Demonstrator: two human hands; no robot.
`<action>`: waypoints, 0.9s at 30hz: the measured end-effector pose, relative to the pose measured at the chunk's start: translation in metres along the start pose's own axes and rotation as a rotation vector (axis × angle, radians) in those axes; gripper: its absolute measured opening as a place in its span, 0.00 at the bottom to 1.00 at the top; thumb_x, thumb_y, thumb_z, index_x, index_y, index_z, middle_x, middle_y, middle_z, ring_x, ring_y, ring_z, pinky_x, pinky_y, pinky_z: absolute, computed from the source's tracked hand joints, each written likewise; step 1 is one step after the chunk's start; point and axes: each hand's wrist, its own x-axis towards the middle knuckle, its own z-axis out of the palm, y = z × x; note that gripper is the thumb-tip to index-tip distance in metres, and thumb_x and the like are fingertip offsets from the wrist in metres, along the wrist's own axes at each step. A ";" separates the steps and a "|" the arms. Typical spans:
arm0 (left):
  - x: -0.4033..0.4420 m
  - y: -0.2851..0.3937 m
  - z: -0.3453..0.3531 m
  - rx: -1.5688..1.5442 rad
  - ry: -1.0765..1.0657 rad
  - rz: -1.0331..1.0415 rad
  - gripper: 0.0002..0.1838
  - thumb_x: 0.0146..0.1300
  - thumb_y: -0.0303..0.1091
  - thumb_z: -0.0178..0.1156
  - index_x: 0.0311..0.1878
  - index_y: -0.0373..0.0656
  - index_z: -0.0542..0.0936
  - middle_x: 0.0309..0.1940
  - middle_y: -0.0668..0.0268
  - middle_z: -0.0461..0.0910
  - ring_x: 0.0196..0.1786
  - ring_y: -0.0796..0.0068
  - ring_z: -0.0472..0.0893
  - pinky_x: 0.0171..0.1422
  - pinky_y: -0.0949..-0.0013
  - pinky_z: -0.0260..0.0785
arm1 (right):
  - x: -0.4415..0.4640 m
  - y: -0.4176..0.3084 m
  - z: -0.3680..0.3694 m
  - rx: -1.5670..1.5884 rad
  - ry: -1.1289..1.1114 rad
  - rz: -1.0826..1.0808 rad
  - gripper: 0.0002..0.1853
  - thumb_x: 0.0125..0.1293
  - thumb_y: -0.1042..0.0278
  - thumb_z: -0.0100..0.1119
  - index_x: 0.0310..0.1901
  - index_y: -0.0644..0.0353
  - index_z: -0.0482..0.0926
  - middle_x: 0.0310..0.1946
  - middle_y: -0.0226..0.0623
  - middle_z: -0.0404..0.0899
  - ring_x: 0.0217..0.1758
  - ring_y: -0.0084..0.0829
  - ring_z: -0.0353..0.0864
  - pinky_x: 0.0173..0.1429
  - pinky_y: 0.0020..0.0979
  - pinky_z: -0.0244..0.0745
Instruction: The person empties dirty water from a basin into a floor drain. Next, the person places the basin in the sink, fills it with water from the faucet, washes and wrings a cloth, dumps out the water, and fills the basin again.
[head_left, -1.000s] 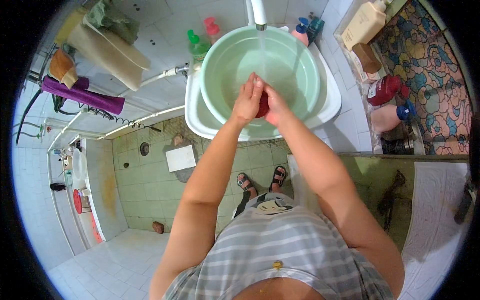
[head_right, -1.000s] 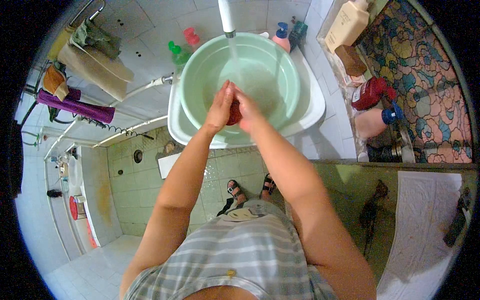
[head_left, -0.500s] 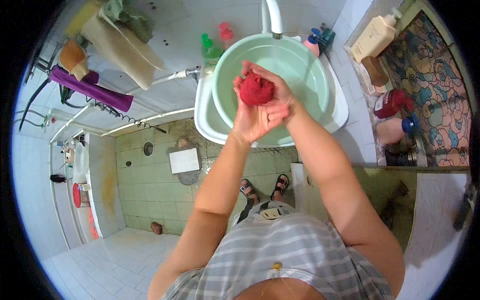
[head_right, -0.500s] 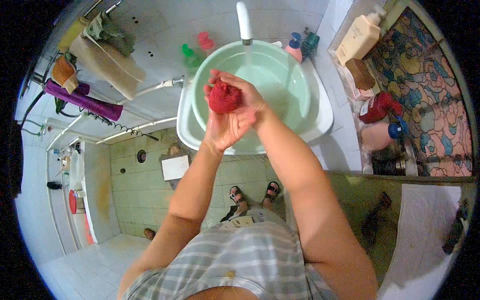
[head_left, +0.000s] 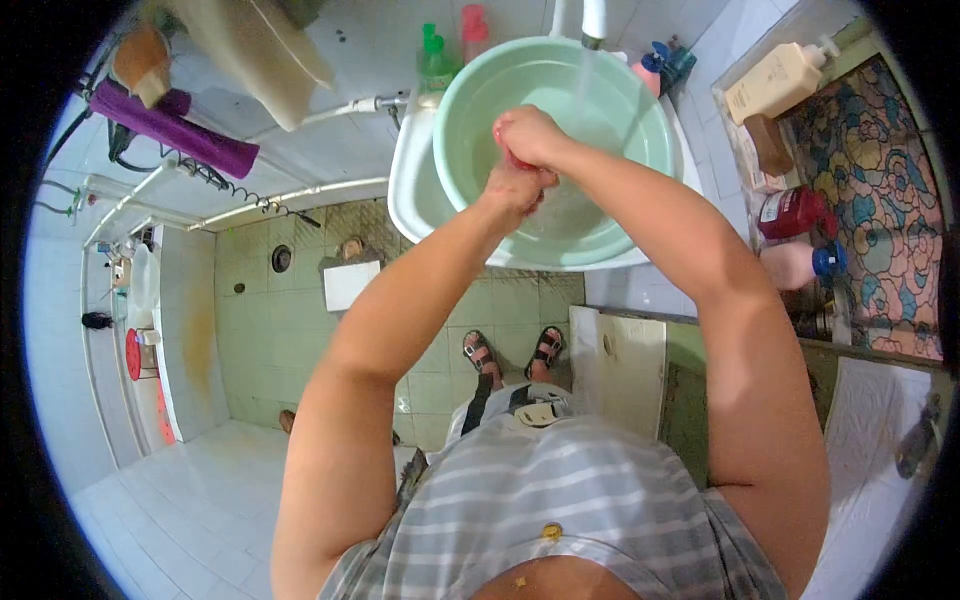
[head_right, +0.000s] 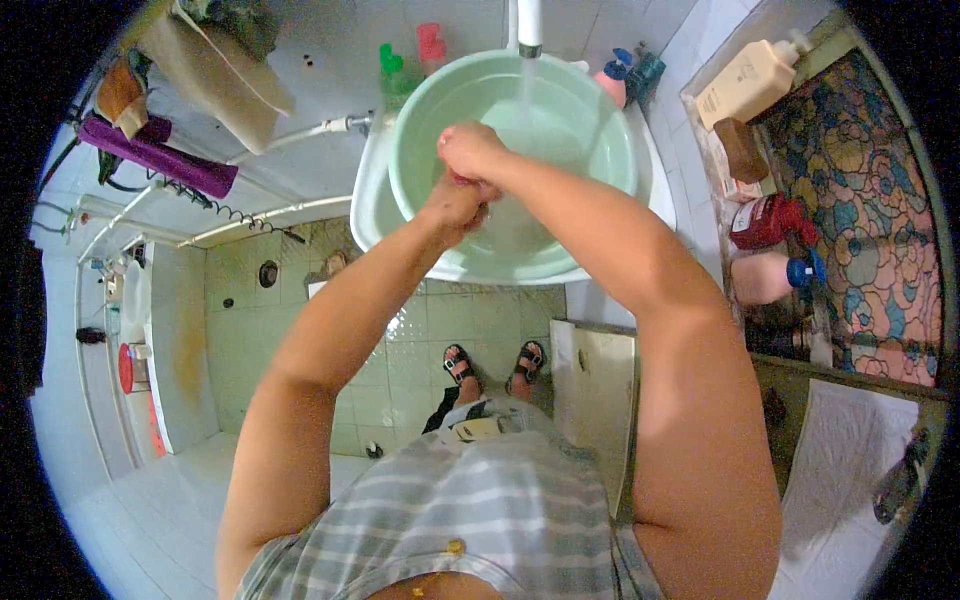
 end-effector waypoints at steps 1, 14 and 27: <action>0.017 -0.014 0.000 0.018 0.180 0.066 0.08 0.50 0.28 0.56 0.35 0.43 0.72 0.23 0.68 0.72 0.23 0.78 0.69 0.22 0.73 0.59 | 0.007 -0.003 0.004 -0.219 0.063 -0.035 0.12 0.54 0.69 0.44 0.34 0.57 0.79 0.33 0.44 0.78 0.33 0.39 0.78 0.40 0.37 0.72; 0.005 -0.019 -0.034 0.732 0.494 0.285 0.21 0.39 0.44 0.62 0.36 0.41 0.78 0.31 0.52 0.78 0.39 0.54 0.78 0.42 0.61 0.69 | -0.041 0.006 -0.001 0.288 0.413 -0.045 0.23 0.58 0.48 0.48 0.43 0.61 0.75 0.36 0.42 0.78 0.41 0.36 0.77 0.47 0.34 0.68; 0.013 -0.052 -0.069 -0.499 0.400 0.048 0.21 0.44 0.36 0.61 0.43 0.42 0.70 0.37 0.65 0.71 0.40 0.66 0.71 0.45 0.62 0.65 | -0.098 0.181 -0.091 -0.137 0.874 0.405 0.27 0.43 0.66 0.58 0.50 0.62 0.69 0.45 0.50 0.72 0.51 0.47 0.70 0.56 0.38 0.63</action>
